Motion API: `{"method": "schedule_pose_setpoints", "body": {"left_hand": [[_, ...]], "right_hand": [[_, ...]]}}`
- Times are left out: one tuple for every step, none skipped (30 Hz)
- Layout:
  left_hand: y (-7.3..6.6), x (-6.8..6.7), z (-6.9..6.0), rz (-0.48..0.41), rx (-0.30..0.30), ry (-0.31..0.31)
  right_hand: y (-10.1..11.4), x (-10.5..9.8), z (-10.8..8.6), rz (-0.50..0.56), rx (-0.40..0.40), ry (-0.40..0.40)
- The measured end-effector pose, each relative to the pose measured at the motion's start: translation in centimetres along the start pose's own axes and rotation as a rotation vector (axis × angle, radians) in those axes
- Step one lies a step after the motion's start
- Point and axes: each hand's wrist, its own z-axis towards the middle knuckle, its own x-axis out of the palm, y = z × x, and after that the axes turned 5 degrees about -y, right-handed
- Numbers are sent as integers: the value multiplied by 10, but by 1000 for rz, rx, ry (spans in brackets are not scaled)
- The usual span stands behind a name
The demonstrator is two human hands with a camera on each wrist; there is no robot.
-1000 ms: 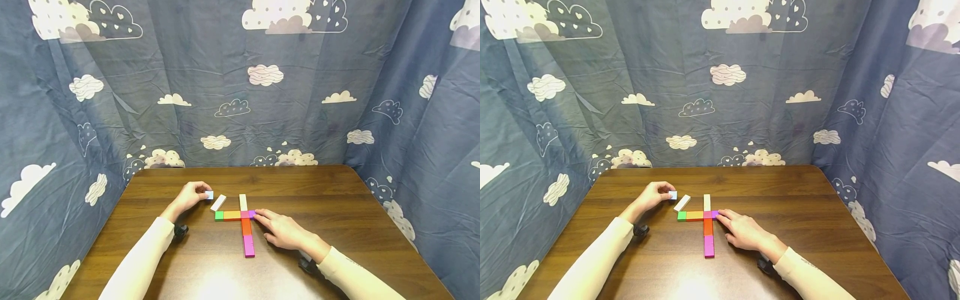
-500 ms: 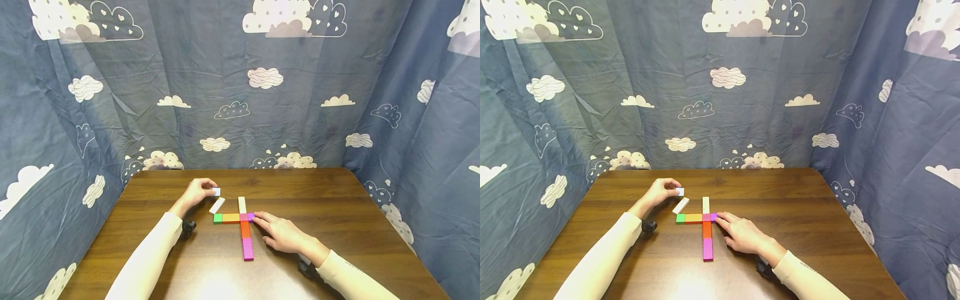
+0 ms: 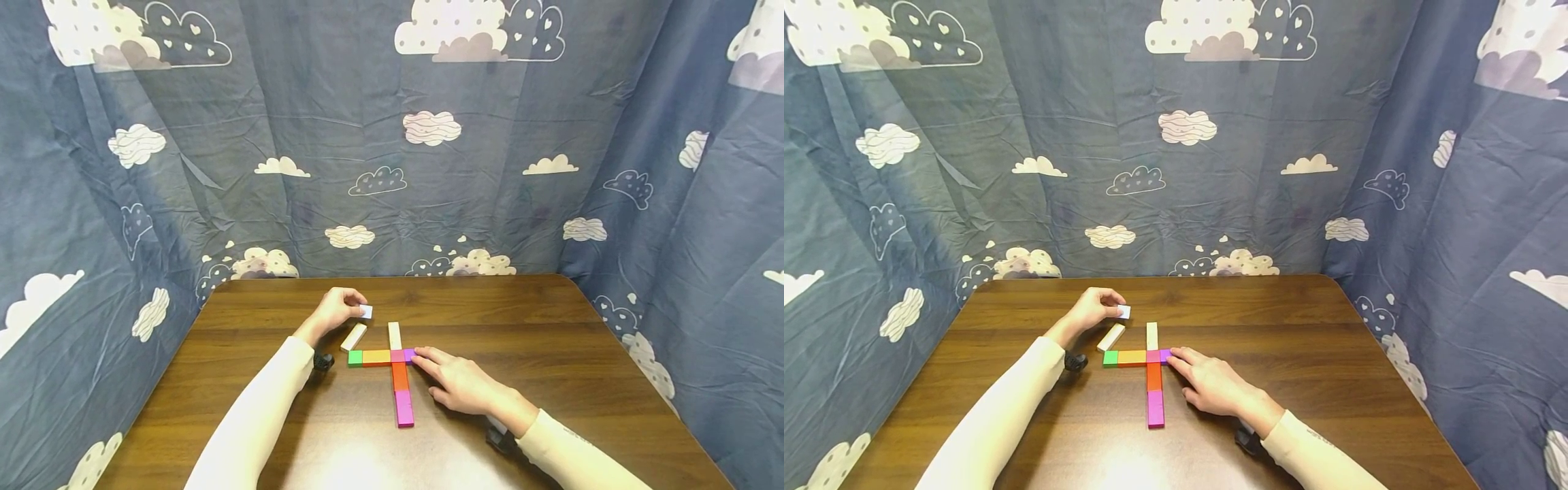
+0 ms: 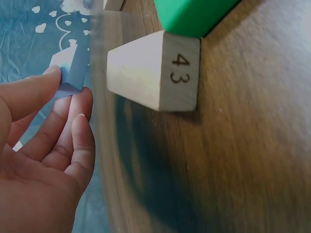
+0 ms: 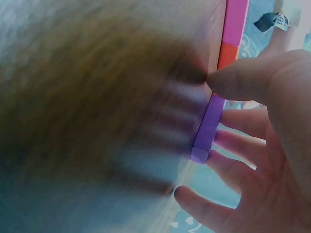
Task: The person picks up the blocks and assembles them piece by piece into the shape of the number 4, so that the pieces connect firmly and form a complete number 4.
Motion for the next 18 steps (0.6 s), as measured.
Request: {"method": "schedule_pose_setpoints", "body": {"left_hand": [[0, 1, 1, 4, -6, 0], [1, 2, 2, 11, -7, 0], [2, 4, 3, 15, -10, 3], [3, 4, 3, 18, -17, 6], [3, 5, 4, 19, -25, 9], [4, 6, 4, 17, -32, 12], [4, 6, 4, 18, -36, 16], [5, 7, 5, 19, -41, 18], [6, 7, 5, 16, -51, 20], [6, 7, 5, 19, -57, 21], [7, 8, 5, 26, -59, 21], [8, 8, 5, 32, -61, 23], [8, 8, 6, 39, -61, 24], [9, 9, 6, 46, -60, 25], [10, 9, 7, 53, -55, 29], [11, 10, 7, 64, -46, 32], [11, 10, 8, 74, -37, 36], [12, 10, 9, 83, -27, 41]], "right_hand": [[0, 0, 0, -1, 5, 6], [0, 0, 0, -1, 9, 11], [0, 0, 0, 1, 14, 14], [-1, 1, 0, 1, 15, 15], [-1, 2, 1, 2, 13, 12], [-2, 2, 0, 0, 10, 9], [-2, 3, 0, -1, 7, 5], [-2, 3, 0, 0, 7, 4], [-2, 3, 0, 0, 8, 5], [-2, 3, 0, 0, 11, 7], [-2, 3, 0, -1, 13, 12], [-1, 3, 0, -3, 17, 18], [-1, 3, 0, -3, 21, 23], [-1, 3, 0, -3, 23, 27], [-1, 2, 0, -4, 23, 27], [-1, 2, 0, -7, 22, 27], [0, 2, -1, -6, 22, 27], [0, 1, -1, -6, 20, 24]]}}
